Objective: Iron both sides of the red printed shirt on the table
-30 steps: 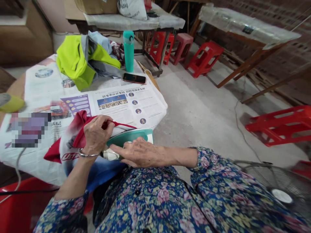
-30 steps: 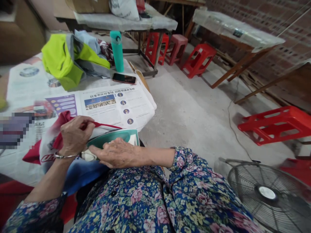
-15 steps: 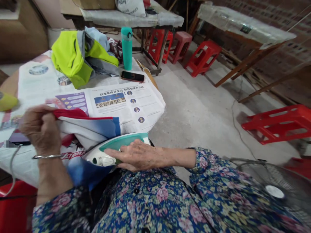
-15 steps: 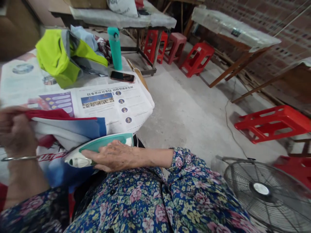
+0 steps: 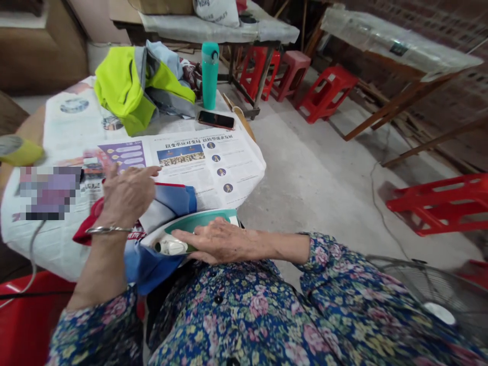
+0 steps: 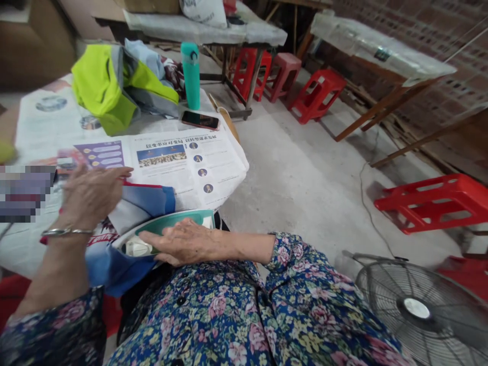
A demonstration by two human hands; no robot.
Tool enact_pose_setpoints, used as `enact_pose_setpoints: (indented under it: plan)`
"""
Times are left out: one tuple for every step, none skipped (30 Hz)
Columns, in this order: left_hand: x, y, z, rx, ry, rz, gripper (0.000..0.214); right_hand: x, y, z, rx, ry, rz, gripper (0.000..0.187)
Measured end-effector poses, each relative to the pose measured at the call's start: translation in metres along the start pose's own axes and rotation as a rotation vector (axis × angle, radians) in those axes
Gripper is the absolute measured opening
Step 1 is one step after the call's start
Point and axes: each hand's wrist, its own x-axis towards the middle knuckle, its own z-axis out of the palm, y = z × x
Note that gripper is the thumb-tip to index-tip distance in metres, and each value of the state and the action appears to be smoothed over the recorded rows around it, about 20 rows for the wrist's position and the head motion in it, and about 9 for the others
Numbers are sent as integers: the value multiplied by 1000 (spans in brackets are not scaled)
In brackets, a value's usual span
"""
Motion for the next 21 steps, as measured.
enact_pose_setpoints:
  plan:
    - [5, 6, 6, 23, -42, 8, 28, -1, 0, 1, -1, -1, 2, 56]
    - [8, 11, 11, 77, -105, 24, 29, -1, -1, 1, -2, -10, 4, 56]
    - [10, 16, 14, 144, -176, 53, 30, -2, -2, 1, -4, -21, 6, 56]
    - [10, 21, 16, 192, -239, 92, 31, -2, -4, 0, -9, -30, 8, 56]
    - [8, 25, 15, 218, -293, 139, 30, -3, -5, -1, -16, -33, 9, 55]
    - [4, 28, 11, 213, -329, 191, 28, -4, -7, -2, -24, -33, 7, 54]
    - [-2, 31, 6, 173, -341, 240, 26, -5, -9, -3, -30, -33, 1, 54]
    - [-10, 32, 0, 118, -339, 282, 26, -7, -10, -5, -33, -34, -10, 53]
    - [-19, 32, -7, 61, -328, 318, 28, -9, -10, -7, -32, -38, -24, 52]
    - [-30, 30, -14, 10, -295, 342, 30, -11, -10, -9, -27, -44, -42, 52]
    - [-42, 26, -21, -29, -244, 354, 32, -15, -9, -11, -19, -49, -64, 52]
    - [-54, 20, -26, -45, -177, 352, 35, -19, -8, -12, -10, -49, -88, 52]
    - [-67, 11, -29, -47, -84, 334, 39, -23, -5, -13, 2, -42, -111, 52]
    - [-80, 1, -31, -35, 11, 306, 41, -28, -2, -14, 13, -33, -132, 52]
    - [-93, -9, -31, -12, 77, 263, 42, -33, 0, -13, 21, -24, -148, 52]
    - [-104, -20, -30, 13, 90, 222, 41, -37, 3, -12, 24, -18, -159, 52]
    - [-115, -31, -28, 23, 60, 188, 38, -40, 5, -10, 23, -14, -167, 52]
    - [-124, -39, -26, 23, -9, 149, 34, -42, 7, -7, 16, -12, -168, 52]
    - [-131, -45, -24, 20, -84, 107, 31, -43, 7, -4, 5, -10, -168, 53]
    - [-137, -49, -22, 15, -145, 64, 28, -43, 7, 0, -5, -7, -166, 54]
    - [-141, -49, -21, 13, -177, 18, 25, -42, 6, 3, -13, -5, -165, 54]
